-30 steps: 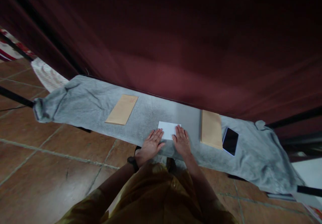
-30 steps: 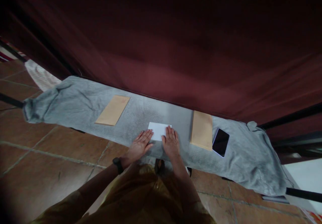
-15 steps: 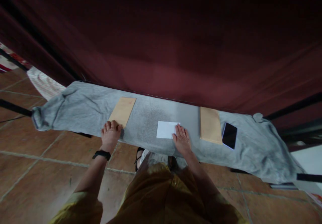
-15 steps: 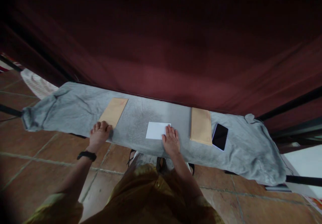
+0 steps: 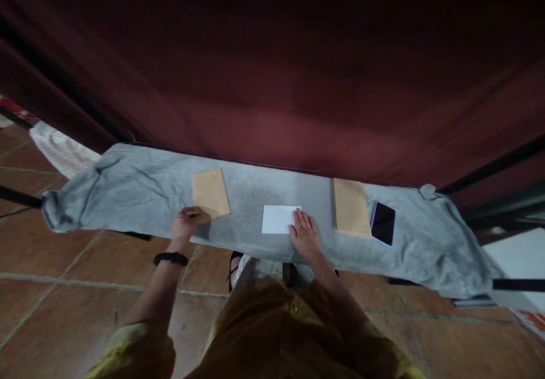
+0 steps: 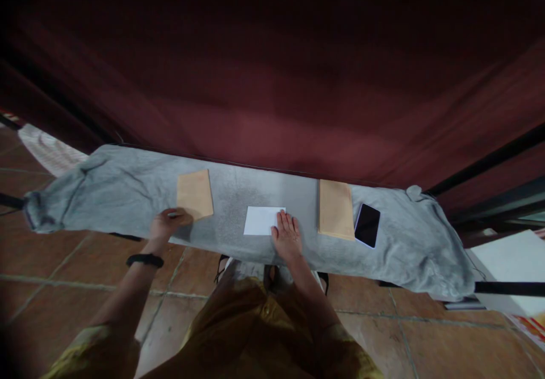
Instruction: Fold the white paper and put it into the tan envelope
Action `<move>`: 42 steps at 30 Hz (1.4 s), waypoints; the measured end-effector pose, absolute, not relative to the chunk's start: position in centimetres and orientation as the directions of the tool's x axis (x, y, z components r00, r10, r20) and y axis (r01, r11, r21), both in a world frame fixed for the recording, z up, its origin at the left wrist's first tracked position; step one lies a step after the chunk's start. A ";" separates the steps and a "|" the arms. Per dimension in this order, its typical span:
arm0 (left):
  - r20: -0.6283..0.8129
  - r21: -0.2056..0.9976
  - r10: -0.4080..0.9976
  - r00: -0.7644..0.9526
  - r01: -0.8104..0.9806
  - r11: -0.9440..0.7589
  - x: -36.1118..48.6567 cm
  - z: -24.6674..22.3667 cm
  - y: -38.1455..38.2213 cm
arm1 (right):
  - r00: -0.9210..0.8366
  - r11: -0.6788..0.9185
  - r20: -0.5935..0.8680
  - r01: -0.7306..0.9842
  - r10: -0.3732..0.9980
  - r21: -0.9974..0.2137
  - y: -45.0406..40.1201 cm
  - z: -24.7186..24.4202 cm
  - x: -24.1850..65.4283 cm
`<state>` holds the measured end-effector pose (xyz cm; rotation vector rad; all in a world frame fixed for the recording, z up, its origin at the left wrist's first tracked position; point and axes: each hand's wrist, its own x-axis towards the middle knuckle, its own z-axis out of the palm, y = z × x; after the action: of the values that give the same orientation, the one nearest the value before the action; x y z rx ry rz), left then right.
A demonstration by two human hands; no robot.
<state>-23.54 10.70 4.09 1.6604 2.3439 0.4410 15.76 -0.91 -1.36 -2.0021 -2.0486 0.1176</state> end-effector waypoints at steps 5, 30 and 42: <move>-0.128 0.468 0.962 -0.241 0.840 0.273 -19.2 2.8 9.3 | -0.005 0.041 0.149 0.971 0.989 -0.235 -0.8 -1.5 15.9; 0.166 0.165 0.880 0.445 0.867 -0.469 -1.1 0.4 2.7 | -0.042 0.090 0.212 0.970 0.976 -0.224 -1.6 -1.1 14.2; 0.147 0.190 0.871 0.468 0.851 -0.489 -1.2 0.4 2.3 | -0.008 0.050 0.215 0.980 0.976 -0.191 -2.6 -0.7 15.4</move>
<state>-1.18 2.32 0.42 2.6140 1.5375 0.3426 15.41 -2.59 -0.72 -1.9846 -2.0450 -0.0186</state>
